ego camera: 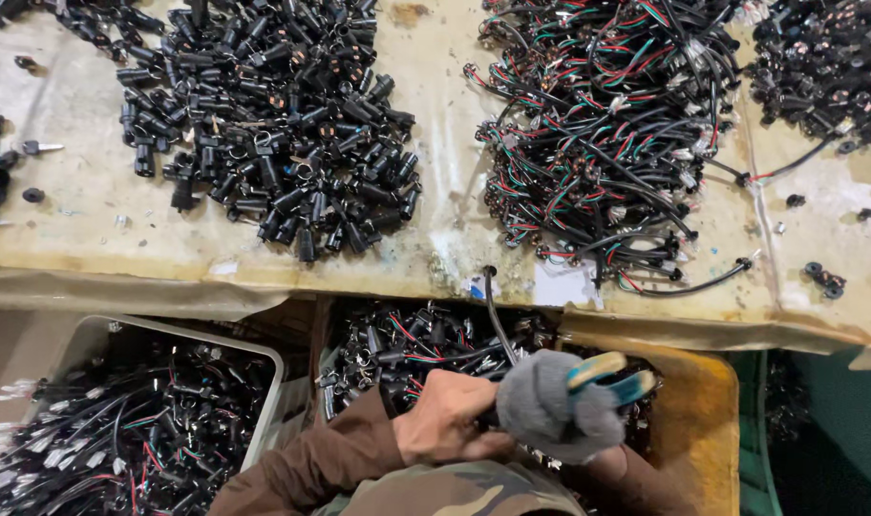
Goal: The person repeatedly picks up black cylindrical components and wire harnesses from a table, uses pliers to strip or adjust wires, and assembles the components into finished units. The assembled units are placed into a metal bin below the table.
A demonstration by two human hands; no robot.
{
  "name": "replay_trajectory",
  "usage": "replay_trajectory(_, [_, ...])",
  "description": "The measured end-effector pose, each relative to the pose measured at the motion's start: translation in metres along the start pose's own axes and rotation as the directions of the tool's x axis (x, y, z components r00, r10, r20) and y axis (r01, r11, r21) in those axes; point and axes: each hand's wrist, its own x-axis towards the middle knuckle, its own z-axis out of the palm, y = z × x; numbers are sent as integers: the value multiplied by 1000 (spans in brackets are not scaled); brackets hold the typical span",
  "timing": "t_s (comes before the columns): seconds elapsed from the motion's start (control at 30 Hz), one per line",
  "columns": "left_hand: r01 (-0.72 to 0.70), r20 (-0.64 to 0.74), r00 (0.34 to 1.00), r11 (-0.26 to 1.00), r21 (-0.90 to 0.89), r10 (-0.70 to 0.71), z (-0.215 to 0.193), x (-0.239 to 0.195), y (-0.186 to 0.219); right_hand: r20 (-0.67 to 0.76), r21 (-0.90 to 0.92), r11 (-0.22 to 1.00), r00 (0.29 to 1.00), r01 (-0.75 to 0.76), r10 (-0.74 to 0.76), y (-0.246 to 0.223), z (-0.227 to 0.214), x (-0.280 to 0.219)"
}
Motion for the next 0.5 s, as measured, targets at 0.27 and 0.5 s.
replay_trajectory(0.27, [-94,-3,996,994,51,94,3,2,12,63,-217,967,991,131,-121,-6,-19,-19])
replay_trajectory(0.5, [71,-11,997,995,-67,-72,9,-5,5,9,-484,866,991,124,-137,3,-1,-12])
